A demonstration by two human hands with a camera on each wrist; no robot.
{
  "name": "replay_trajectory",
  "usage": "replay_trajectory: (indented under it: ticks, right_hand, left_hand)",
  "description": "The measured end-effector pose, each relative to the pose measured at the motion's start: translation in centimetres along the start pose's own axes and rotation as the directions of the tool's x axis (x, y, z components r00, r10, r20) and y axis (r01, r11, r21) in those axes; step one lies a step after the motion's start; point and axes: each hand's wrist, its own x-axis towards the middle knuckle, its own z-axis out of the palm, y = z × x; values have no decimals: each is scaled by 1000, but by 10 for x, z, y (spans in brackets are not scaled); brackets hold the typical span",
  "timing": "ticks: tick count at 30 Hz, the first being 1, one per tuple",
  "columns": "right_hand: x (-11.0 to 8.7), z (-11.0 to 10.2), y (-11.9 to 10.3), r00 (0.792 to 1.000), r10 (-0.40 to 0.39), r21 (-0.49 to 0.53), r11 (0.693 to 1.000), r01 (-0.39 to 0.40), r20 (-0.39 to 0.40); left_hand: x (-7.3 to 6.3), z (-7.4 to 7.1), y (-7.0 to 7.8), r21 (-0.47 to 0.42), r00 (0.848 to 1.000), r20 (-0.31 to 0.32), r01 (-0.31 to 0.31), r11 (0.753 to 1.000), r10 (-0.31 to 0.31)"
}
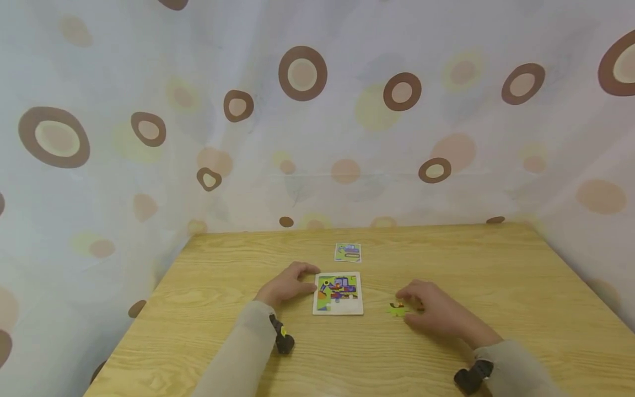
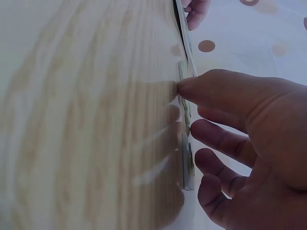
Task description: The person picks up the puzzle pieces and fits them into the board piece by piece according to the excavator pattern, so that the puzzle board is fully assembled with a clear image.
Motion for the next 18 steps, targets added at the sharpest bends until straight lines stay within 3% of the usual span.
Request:
replay_trajectory:
  ticks: [9,18]
  right_hand:
    - [2,3,-5,1000,28,48,998,-28,0]
    - [8,3,-11,999,34,5,999,-34,-4]
  left_hand:
    - [1,0,1,12,1000,7,-12,1000,12]
    - [3,-1,-3,13,1000,10,-17,1000,16]
